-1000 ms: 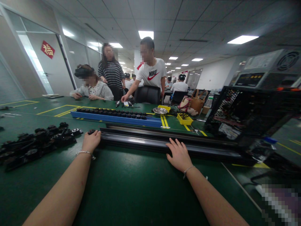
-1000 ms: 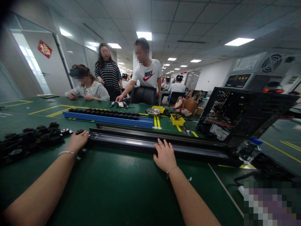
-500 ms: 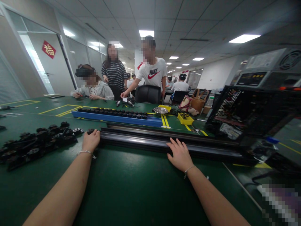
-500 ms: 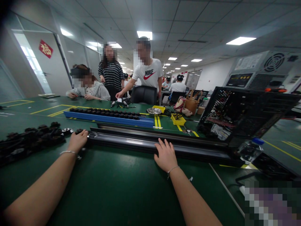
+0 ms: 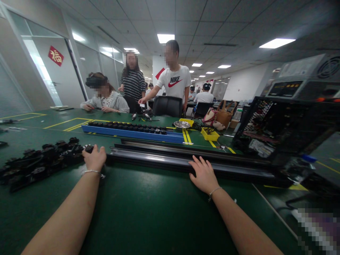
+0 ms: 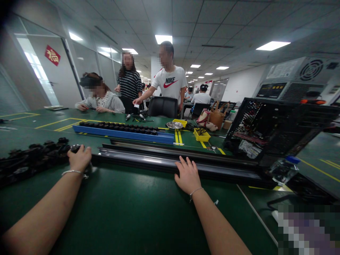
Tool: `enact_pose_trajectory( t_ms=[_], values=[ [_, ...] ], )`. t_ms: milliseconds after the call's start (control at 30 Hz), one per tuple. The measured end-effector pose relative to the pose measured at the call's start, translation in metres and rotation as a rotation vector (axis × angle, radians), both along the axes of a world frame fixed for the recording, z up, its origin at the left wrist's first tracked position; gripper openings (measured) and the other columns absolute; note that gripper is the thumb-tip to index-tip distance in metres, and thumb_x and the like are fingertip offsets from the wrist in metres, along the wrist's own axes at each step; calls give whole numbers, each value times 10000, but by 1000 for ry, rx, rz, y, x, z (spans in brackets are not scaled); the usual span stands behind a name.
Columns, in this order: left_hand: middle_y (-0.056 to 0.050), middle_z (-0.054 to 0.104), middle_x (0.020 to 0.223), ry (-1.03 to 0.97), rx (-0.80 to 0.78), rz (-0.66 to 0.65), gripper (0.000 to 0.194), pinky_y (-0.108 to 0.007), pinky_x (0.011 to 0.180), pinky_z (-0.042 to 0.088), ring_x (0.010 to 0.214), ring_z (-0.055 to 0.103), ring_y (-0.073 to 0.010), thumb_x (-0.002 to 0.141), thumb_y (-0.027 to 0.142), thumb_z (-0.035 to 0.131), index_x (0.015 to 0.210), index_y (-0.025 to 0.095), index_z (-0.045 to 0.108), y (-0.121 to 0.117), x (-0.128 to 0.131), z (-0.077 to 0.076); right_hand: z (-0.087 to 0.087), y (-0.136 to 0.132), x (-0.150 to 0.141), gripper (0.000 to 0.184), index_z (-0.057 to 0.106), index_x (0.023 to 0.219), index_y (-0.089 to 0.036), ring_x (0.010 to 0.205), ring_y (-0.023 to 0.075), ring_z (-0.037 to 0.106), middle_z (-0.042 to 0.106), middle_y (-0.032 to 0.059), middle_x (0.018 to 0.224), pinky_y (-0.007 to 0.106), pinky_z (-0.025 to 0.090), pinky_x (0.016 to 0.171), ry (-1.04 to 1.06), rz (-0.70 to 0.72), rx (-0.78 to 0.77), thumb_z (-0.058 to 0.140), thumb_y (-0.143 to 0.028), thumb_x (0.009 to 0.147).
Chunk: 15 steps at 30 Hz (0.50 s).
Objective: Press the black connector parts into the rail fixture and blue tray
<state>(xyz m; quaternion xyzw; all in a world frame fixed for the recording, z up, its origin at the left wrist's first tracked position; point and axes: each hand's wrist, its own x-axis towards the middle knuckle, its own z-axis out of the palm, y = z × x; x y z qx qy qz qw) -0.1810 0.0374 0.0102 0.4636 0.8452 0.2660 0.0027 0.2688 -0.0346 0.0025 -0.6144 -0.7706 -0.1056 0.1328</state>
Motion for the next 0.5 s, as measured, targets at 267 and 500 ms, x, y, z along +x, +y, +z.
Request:
enact_pose_trajectory(
  t_ms=[267, 500],
  values=[
    [-143, 150, 1462, -101, 317, 321, 650, -580, 956, 290, 1236, 279, -427, 805, 595, 243, 1303, 234, 451, -19, -5, 14, 1, 0, 1, 473, 494, 1246, -251, 1339, 280, 238, 345, 44, 1448, 473, 167, 1071, 2, -1, -19, 478, -321, 778],
    [-219, 164, 1460, 17, 196, 317, 589, -664, 976, 133, 1331, 49, -455, 775, 472, 374, 1249, 146, 501, -26, -47, 7, 1, 0, 1, 478, 493, 1249, -248, 1340, 273, 235, 343, 40, 1448, 461, 172, 1073, 10, 3, -12, 485, -315, 775]
  ],
)
